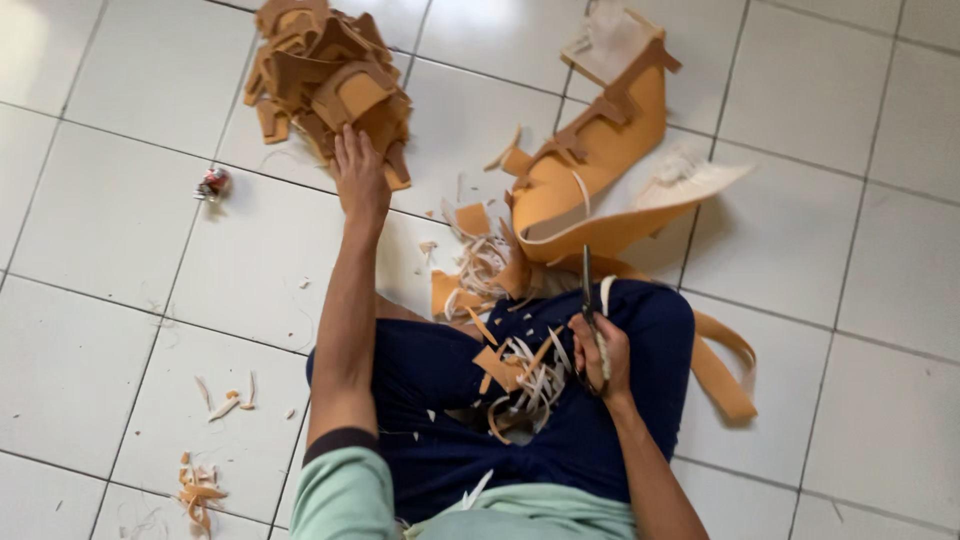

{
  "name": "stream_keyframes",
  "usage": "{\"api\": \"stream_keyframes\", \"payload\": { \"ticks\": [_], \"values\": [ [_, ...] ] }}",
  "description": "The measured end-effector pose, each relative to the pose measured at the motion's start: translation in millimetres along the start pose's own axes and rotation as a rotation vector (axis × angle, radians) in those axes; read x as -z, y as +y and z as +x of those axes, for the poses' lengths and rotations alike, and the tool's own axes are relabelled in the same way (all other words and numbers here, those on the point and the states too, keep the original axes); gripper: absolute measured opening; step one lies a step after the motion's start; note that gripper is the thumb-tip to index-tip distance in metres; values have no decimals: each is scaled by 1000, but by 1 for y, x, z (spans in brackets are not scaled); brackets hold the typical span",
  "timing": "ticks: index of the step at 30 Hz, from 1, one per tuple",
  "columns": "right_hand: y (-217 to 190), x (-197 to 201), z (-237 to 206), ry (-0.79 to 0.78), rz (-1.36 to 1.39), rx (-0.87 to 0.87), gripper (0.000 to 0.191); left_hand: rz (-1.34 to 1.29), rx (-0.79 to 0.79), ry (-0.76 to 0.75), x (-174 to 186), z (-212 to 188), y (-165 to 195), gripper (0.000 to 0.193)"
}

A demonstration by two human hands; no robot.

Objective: The person sits on a tiled floor and uses shears to cut a long strip of tan leather into smaller, identical rectangular pieces. The person holds the leather with one hand and cuts with the other, stacking the finished pieces to the side.

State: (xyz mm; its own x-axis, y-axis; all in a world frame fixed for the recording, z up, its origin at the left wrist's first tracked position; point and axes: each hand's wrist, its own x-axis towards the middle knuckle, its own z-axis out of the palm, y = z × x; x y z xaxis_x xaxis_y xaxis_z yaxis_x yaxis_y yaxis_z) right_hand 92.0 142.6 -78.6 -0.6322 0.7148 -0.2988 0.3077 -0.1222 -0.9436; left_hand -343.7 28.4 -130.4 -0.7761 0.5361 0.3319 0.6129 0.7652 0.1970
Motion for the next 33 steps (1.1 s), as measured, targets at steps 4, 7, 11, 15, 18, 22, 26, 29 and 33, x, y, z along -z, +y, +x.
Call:
{"api": "stream_keyframes", "payload": {
  "ticks": [4, 7, 11, 15, 18, 22, 26, 29, 33],
  "values": [
    [-1, -5, -2, 11, 18, 32, 35, -358, 11, -63, 15, -58, 33, 61],
    [-2, -9, -12, 43, -62, 80, 37, -592, -60, 7, 19, -106, 81, 49],
    [-10, -11, -19, 69, -85, 137, 38, -808, -48, -49, 30, -178, 147, 35],
    [-14, -14, -29, 34, 20, 89, 34, -785, -154, -80, 36, -207, 182, 44],
    [-10, -11, -42, 43, 57, 155, 30, -663, -202, 212, 34, -185, 195, 73],
    [1, -6, -54, 144, 247, 238, 26, -437, -367, -21, 44, -111, 213, 13],
    [3, 28, -39, 462, 285, 299, 27, -511, -536, 238, 100, -39, 236, 7],
    [-9, 67, -22, 387, 649, 440, 38, -588, -637, 240, 165, -9, 251, 7],
    [-46, 82, 5, 349, 81, 708, 46, -711, -806, 213, 242, 3, 270, 8]
  ]
}}
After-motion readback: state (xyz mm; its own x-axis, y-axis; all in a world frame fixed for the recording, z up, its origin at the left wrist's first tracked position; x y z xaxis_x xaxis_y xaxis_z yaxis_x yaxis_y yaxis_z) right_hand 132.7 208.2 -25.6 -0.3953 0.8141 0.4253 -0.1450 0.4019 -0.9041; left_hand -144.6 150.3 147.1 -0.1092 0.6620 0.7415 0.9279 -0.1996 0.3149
